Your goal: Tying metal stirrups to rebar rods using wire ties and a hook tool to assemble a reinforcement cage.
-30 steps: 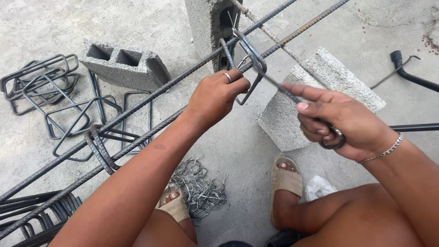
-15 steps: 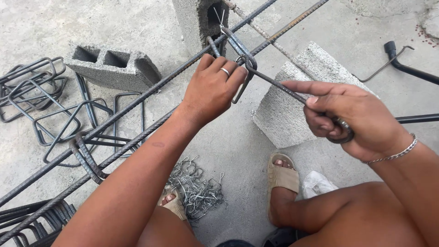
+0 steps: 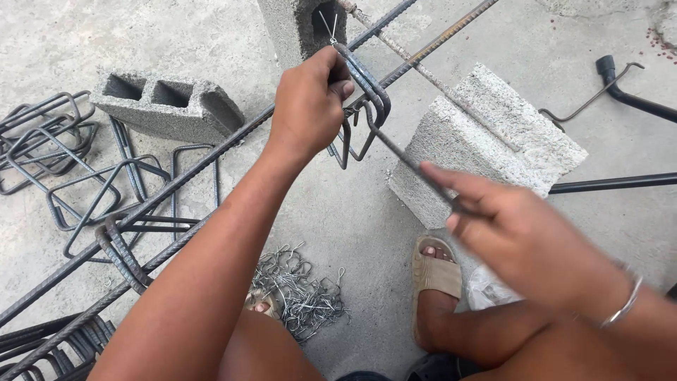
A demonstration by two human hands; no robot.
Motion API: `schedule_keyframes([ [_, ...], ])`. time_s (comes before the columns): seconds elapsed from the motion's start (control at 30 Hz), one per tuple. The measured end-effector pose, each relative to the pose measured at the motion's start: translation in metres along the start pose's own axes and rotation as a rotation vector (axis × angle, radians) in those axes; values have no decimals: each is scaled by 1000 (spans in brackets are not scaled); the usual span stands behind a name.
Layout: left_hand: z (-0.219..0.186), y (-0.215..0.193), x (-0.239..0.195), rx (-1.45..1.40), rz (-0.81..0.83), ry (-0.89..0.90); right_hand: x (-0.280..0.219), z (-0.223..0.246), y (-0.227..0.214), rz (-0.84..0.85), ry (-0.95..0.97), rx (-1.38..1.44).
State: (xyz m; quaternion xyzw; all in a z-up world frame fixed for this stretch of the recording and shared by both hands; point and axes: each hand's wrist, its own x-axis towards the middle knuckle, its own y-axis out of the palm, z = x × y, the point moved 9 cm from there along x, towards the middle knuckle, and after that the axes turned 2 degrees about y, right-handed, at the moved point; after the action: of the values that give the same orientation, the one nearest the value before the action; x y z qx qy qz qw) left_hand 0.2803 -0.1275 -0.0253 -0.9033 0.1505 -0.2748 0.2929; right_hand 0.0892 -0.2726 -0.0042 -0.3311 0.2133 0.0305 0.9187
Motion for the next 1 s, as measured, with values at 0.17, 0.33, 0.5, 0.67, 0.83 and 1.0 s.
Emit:
schedule_keyframes([
  [0.17, 9, 14, 22, 120, 122, -81, -30, 48, 44, -97, -357, -431],
  [0.33, 28, 39, 41, 272, 273, -170, -44, 68, 87, -131, -580, -693],
  [0.5, 18, 48, 41, 382, 339, -172, -45, 83, 126, -88, -716, -886],
  [0.67, 0, 60, 42, 523, 428, -105, -44, 95, 143, -63, -762, -897],
  [0.83, 1, 61, 35, 588, 453, -47, -41, 95, 146, -43, -746, -873],
  [1.0, 11, 15, 6, 66, 205, -107, -53, 91, 104, -165, -652, -903],
])
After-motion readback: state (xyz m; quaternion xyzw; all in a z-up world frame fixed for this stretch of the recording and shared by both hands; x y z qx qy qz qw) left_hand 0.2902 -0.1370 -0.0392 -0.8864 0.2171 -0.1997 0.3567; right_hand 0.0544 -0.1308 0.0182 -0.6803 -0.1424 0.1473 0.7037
